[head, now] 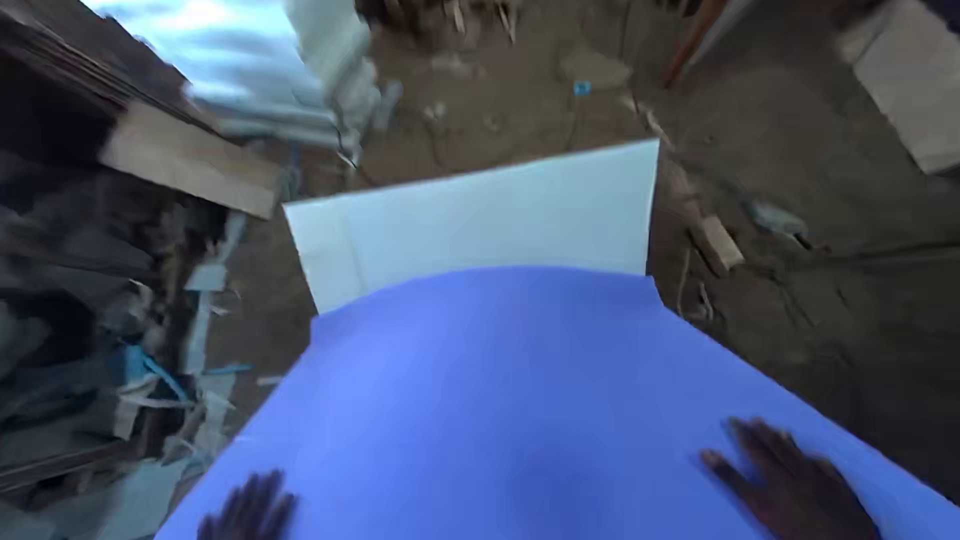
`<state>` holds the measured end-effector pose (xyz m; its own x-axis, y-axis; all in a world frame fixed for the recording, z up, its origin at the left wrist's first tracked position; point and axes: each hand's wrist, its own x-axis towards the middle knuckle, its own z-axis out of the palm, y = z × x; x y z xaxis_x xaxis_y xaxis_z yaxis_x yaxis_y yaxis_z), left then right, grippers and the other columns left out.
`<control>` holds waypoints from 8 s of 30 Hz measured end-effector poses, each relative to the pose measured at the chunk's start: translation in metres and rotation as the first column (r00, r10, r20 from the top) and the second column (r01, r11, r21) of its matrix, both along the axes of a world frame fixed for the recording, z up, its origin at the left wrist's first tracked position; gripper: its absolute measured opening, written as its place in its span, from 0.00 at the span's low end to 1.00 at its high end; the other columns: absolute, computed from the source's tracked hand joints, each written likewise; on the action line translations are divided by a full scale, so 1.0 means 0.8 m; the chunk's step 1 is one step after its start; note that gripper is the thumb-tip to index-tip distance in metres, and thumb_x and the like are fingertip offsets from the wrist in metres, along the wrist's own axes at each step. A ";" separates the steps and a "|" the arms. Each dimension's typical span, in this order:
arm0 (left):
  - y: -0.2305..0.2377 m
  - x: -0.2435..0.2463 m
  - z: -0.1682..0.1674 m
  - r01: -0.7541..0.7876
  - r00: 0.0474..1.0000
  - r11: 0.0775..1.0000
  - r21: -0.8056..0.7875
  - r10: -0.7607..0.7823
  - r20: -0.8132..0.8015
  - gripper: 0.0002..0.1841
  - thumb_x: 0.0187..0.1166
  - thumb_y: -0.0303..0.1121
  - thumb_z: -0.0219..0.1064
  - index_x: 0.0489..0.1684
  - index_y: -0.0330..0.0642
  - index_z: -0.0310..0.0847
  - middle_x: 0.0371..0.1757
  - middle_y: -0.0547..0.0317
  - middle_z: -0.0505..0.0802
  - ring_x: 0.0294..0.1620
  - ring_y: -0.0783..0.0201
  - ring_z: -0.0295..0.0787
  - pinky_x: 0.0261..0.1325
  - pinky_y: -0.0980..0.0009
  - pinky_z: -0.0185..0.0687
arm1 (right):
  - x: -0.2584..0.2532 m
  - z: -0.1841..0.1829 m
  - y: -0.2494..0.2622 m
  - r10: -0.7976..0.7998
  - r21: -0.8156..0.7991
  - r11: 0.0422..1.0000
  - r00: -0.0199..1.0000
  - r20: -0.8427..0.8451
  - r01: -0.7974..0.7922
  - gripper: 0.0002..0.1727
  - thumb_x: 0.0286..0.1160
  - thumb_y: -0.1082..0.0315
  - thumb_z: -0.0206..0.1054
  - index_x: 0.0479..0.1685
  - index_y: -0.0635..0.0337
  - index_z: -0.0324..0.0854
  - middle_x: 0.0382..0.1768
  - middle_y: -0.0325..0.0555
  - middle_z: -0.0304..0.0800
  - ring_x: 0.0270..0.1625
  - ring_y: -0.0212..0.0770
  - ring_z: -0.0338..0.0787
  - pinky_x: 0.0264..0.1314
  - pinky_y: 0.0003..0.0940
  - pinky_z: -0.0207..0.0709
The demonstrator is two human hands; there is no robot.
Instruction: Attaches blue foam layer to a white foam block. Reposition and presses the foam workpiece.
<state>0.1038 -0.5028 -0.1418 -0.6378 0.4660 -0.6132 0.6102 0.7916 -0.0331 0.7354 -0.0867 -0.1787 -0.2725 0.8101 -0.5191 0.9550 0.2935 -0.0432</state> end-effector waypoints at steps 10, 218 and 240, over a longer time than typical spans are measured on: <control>0.149 0.009 -0.132 0.194 0.969 0.981 0.025 -0.195 0.149 0.52 0.83 0.73 0.32 0.95 0.35 0.47 0.95 0.40 0.57 0.97 0.42 0.44 0.94 0.38 0.33 | -0.123 -0.078 0.037 0.236 -0.148 0.961 0.972 0.002 -0.234 0.64 0.68 0.14 0.36 0.95 0.58 0.51 0.94 0.54 0.51 0.96 0.56 0.50 0.94 0.67 0.37; 0.423 -0.157 -0.473 0.516 0.812 0.775 0.364 -0.578 0.081 0.20 0.85 0.40 0.59 0.71 0.50 0.84 0.68 0.50 0.90 0.73 0.46 0.83 0.79 0.42 0.72 | -0.612 -0.483 0.112 0.567 0.046 0.798 0.722 -0.397 -0.601 0.29 0.85 0.43 0.59 0.79 0.46 0.78 0.75 0.48 0.82 0.77 0.53 0.81 0.76 0.58 0.74; 0.564 0.052 -0.541 0.590 0.699 0.807 0.039 -0.534 0.476 0.25 0.87 0.52 0.49 0.54 0.48 0.90 0.54 0.42 0.94 0.62 0.36 0.89 0.59 0.29 0.78 | -0.578 -0.527 0.168 0.472 -0.549 0.677 0.862 -0.186 -0.490 0.18 0.80 0.53 0.63 0.44 0.58 0.90 0.49 0.59 0.93 0.58 0.64 0.90 0.54 0.72 0.79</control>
<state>0.1452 -0.0515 -0.5746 0.0772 0.5610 -0.8242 0.9068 0.3042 0.2919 0.2726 0.0479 -0.6002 -0.5624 0.1267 -0.8171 0.6848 0.6251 -0.3744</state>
